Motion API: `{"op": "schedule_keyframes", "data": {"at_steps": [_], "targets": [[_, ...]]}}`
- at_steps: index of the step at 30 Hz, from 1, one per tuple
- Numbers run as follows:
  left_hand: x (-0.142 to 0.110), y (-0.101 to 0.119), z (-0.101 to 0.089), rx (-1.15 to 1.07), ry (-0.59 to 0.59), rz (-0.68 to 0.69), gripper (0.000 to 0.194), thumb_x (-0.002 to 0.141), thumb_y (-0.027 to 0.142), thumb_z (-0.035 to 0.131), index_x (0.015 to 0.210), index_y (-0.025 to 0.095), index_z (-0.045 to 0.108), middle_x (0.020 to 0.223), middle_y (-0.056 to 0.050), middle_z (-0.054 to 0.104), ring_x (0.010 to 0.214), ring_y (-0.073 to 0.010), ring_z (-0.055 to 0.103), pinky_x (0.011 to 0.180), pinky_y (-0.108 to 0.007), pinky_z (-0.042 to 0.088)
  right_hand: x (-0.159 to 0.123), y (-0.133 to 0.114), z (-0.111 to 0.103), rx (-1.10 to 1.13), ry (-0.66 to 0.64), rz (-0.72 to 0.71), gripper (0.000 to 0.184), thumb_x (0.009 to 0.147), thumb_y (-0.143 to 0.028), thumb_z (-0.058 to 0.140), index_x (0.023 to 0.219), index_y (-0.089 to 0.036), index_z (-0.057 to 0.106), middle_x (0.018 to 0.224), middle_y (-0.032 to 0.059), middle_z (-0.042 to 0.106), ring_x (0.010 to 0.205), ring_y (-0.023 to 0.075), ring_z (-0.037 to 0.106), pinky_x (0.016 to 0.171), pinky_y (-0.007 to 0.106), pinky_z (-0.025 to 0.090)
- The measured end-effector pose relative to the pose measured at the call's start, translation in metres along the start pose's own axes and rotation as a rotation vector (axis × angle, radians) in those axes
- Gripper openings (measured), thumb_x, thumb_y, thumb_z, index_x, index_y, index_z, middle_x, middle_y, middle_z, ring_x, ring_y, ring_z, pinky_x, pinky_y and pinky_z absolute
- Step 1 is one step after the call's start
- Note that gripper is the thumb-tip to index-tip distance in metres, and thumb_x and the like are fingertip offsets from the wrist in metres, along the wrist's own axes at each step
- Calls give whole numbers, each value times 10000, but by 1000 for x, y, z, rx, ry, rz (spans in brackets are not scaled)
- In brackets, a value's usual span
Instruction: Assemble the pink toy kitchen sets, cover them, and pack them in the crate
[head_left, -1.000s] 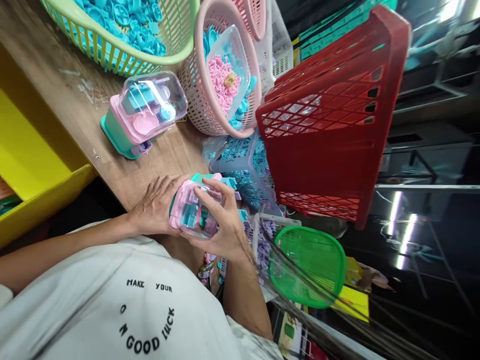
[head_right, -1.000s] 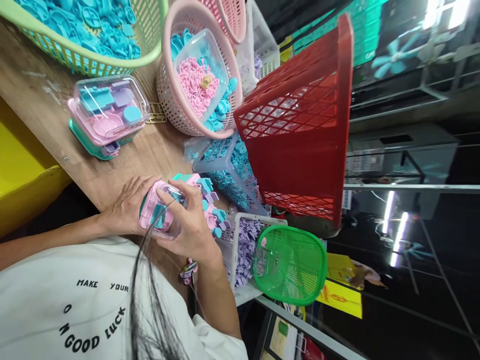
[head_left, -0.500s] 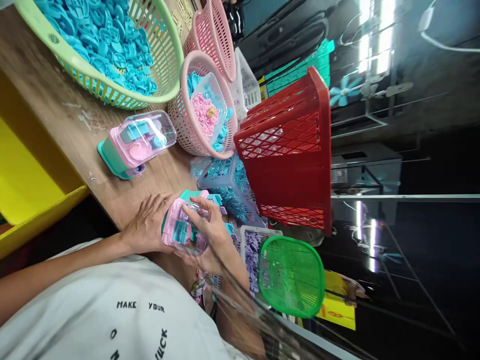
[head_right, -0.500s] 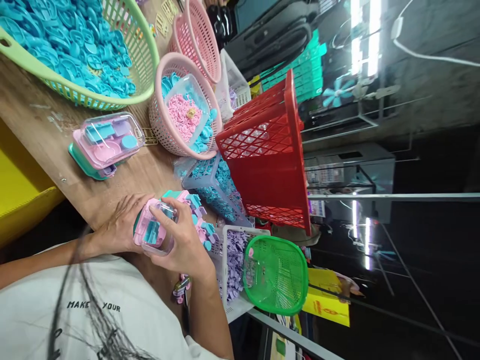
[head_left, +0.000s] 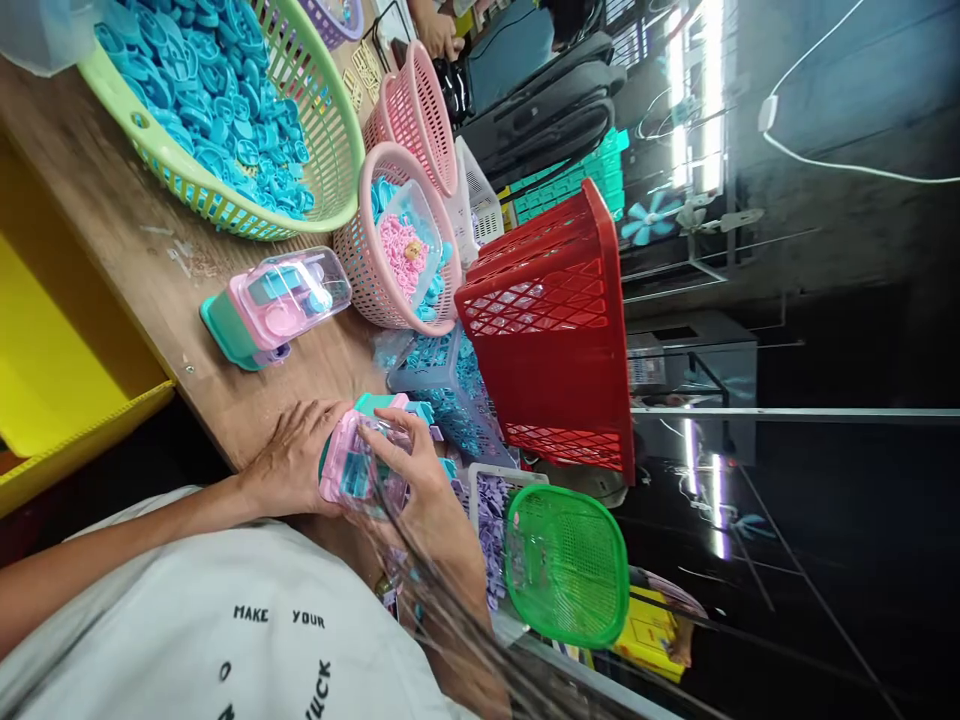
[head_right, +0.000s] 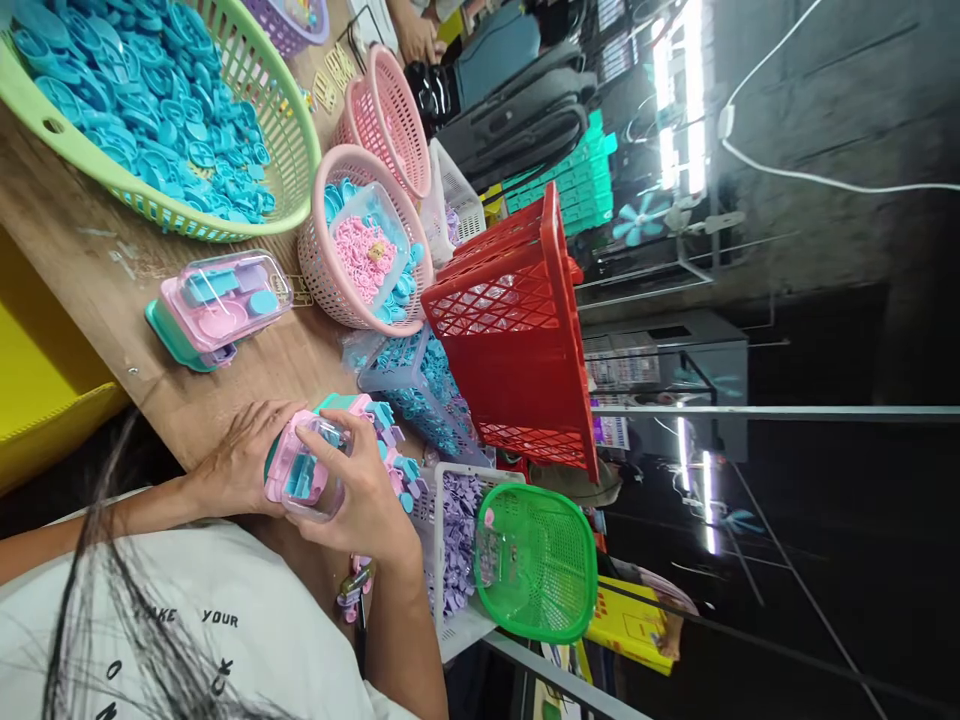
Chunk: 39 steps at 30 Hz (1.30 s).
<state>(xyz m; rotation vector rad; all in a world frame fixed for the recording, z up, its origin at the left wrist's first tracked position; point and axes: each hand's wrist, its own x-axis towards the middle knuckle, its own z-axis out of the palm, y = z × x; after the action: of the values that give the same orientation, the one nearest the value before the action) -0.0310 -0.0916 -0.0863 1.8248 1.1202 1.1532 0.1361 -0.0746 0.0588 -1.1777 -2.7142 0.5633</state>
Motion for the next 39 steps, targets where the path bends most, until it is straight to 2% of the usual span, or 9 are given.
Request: {"op": "schedule_keyframes", "data": {"at_steps": [5, 9, 13, 18, 22, 27, 30, 33, 39], "targets": [[0, 2, -1, 8, 0, -6, 1197, 551, 614, 901, 1500, 145, 342, 1393, -190, 544, 1248, -386, 523, 1068, -527, 414, 5, -5, -8, 6, -89, 32, 922, 668, -239, 864, 1506, -314, 485, 1490, 125, 371, 1438, 343, 419, 1188, 539, 433], [-1, 1, 0, 5, 10, 2, 1184, 551, 639, 888, 1489, 144, 363, 1379, -183, 549, 1236, -381, 528, 1064, -519, 419, 3, 0, -2, 41, -97, 47, 887, 688, -333, 894, 1481, -317, 497, 1513, 125, 360, 1465, 343, 398, 1211, 551, 407], [0, 1, 1, 19, 17, 5, 1147, 570, 550, 883, 1503, 152, 349, 1389, -179, 546, 1246, -373, 527, 1064, -508, 424, 0, 5, 3, 61, -60, 54, 852, 697, -323, 876, 1462, -333, 502, 1498, 117, 408, 1425, 326, 456, 1173, 540, 445], [1, 3, -2, 11, 12, -7, 1109, 576, 516, 874, 1493, 147, 372, 1376, -176, 556, 1242, -372, 530, 1067, -511, 430, 5, 5, -5, -41, -104, -7, 853, 682, -334, 847, 1470, -319, 522, 1468, 124, 462, 1365, 338, 495, 1127, 549, 458], [2, 4, -3, -9, 13, 0, 1114, 600, 567, 862, 1504, 137, 374, 1378, -187, 560, 1245, -378, 532, 1066, -528, 431, 15, -3, -16, -155, -182, -15, 872, 653, -358, 856, 1465, -277, 550, 1441, 155, 482, 1305, 365, 526, 1083, 574, 472], [1, 3, -2, -26, 15, -1, 1125, 605, 579, 871, 1511, 139, 370, 1386, -190, 559, 1264, -377, 524, 1085, -535, 420, 36, -19, -30, -232, -339, 11, 824, 660, -346, 847, 1439, -260, 592, 1369, 155, 539, 1200, 352, 571, 1018, 552, 507], [0, 1, -1, -27, 15, -5, 1139, 591, 596, 880, 1506, 149, 369, 1425, -190, 538, 1291, -381, 509, 1105, -541, 407, 43, -22, -33, -265, -384, 17, 838, 667, -359, 848, 1455, -261, 579, 1356, 155, 548, 1187, 363, 569, 1010, 567, 506], [0, 1, 1, -30, 22, -9, 1160, 580, 591, 888, 1516, 161, 354, 1448, -184, 528, 1308, -378, 505, 1109, -531, 407, 39, -18, -28, -235, -362, 18, 846, 684, -364, 859, 1464, -242, 556, 1392, 161, 525, 1220, 363, 548, 1040, 571, 494], [1, 0, 3, -18, 30, 2, 1181, 574, 583, 887, 1531, 159, 342, 1438, -190, 531, 1312, -387, 511, 1121, -521, 396, 20, -10, -12, -181, -221, 32, 935, 662, -293, 871, 1506, -257, 470, 1455, 150, 462, 1345, 356, 469, 1141, 581, 441]]}}
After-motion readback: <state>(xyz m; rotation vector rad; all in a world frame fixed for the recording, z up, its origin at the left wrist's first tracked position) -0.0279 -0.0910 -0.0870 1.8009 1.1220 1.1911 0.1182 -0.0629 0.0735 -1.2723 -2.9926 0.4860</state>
